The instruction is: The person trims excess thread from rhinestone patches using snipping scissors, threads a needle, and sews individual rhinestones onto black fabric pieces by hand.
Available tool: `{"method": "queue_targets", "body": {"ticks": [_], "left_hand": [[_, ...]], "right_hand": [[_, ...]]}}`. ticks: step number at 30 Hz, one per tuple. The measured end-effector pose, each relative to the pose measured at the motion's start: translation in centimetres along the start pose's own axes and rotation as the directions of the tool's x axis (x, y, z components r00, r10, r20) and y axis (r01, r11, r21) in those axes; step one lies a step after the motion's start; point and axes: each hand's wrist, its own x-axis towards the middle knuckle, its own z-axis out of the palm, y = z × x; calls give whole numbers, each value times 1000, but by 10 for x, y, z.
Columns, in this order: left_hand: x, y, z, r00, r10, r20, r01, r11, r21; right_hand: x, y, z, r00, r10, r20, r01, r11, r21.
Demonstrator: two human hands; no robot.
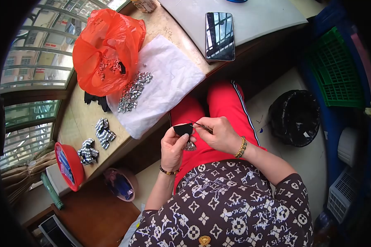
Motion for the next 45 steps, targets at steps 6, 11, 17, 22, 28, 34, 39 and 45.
{"method": "queue_targets", "body": {"ticks": [6, 11, 17, 22, 28, 34, 39, 45], "left_hand": [[-1, 4, -2, 995, -75, 58, 75, 997, -7], [-1, -1, -3, 998, -62, 16, 61, 998, 8], [-3, -2, -3, 999, -35, -15, 34, 999, -12], [-3, -1, -2, 999, -36, -30, 36, 999, -13], [-3, -1, 1, 998, -27, -50, 27, 999, -18], [-3, -3, 0, 999, -8, -50, 8, 1000, -8], [-4, -2, 2, 996, 41, -80, -35, 996, 78], [-3, -15, -2, 952, 304, -21, -257, 838, 481]], "right_hand": [[-1, -3, 2, 1000, -11, 26, 11, 1000, 13], [-1, -3, 5, 998, -48, 46, 47, 999, 7], [1, -5, 7, 996, -42, 76, 44, 999, -25], [0, -4, 9, 997, -35, 71, 37, 999, -17], [-2, 3, 14, 999, -32, 44, 32, 999, 10], [-2, 7, 16, 999, -32, 17, 31, 999, 31], [-2, 10, 13, 997, -57, 42, 56, 998, 21], [-1, 8, 7, 992, -22, 126, 32, 997, -73]]}}
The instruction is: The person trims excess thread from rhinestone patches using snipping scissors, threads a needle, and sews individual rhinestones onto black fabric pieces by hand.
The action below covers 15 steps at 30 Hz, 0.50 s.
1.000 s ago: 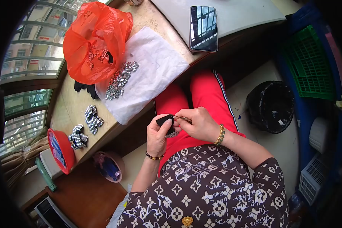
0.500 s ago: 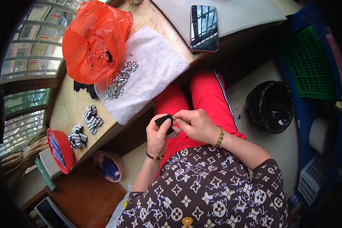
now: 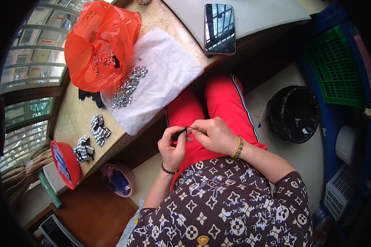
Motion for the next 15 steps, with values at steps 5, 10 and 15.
{"method": "queue_targets", "body": {"ticks": [5, 10, 15], "left_hand": [[-3, -8, 1, 985, 174, 18, -174, 969, 177], [-4, -6, 5, 965, 260, 26, -259, 934, 245], [1, -5, -4, 948, 285, 141, -314, 910, 271]], "right_hand": [[-2, 2, 4, 1000, 6, -8, -6, 1000, -18], [-3, 9, 9, 998, 32, -51, -30, 999, 38], [-1, 5, -9, 957, 285, -46, -262, 925, 276]]}}
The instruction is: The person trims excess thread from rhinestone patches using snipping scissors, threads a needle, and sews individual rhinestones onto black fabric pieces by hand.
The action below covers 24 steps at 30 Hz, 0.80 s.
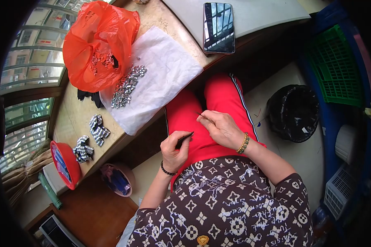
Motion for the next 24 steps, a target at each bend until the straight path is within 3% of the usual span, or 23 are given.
{"method": "queue_targets", "body": {"ticks": [5, 9, 15, 17, 19, 20, 21, 22, 24], "left_hand": [[6, -3, -2, 974, 183, 130, -191, 980, 48], [4, -5, -8, 957, 139, 256, -166, 982, 91], [-7, 4, -3, 944, -33, 328, 49, 998, -41], [-5, 20, -2, 900, -299, 318, 390, 877, -281], [-3, 31, -3, 766, -524, 372, 642, 594, -485], [-2, 29, -3, 768, -522, 371, 640, 595, -487], [-3, 24, -3, 778, -507, 370, 616, 505, -604], [-4, 19, -3, 789, -495, 363, 579, 404, -708], [-5, 9, -7, 813, -477, 335, 464, 184, -866]], "right_hand": [[3, 16, -7, 968, -188, 166, 215, 962, -167], [3, 16, -5, 929, 58, 367, -44, 998, -46], [6, 33, 7, 995, 57, 86, -69, 986, 149], [9, 23, 0, 989, 68, 132, -125, 864, 489], [12, 15, -7, 983, 59, 176, -174, 623, 763], [12, 14, -10, 976, 39, 212, -205, 482, 852], [12, 14, -14, 968, 14, 249, -239, 328, 914], [10, 10, -20, 966, 13, 258, -247, 333, 910], [6, 3, -36, 986, 17, 164, -165, 89, 982]]}}
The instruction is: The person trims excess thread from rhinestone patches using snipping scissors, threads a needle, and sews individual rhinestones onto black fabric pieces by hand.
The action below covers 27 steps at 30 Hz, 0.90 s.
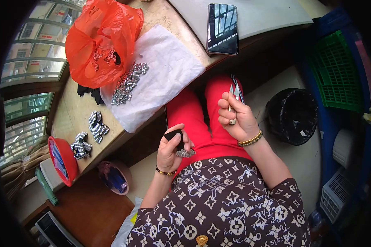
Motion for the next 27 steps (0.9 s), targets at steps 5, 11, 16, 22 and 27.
{"method": "queue_targets", "body": {"ticks": [5, 11, 16, 22, 27], "left_hand": [[2, 11, -15, 998, 24, -57, -32, 991, -134], [6, 26, -23, 980, 136, -143, -163, 967, -195], [2, 21, -22, 982, 38, -185, -62, 990, -126], [0, 0, 3, 971, -152, -182, 161, 986, 36], [-4, -5, 8, 966, -206, -158, 224, 968, 110]], "right_hand": [[-21, -65, -53, 932, -362, -31, 359, 930, -73], [-68, -119, -143, 808, -545, -225, 520, 838, -163], [-74, -119, -178, 520, -771, -367, 477, 619, -625], [-32, -30, -56, 871, -447, -204, 81, 540, -838], [-18, 29, -9, 1000, -5, 12, 13, 257, -966]]}}
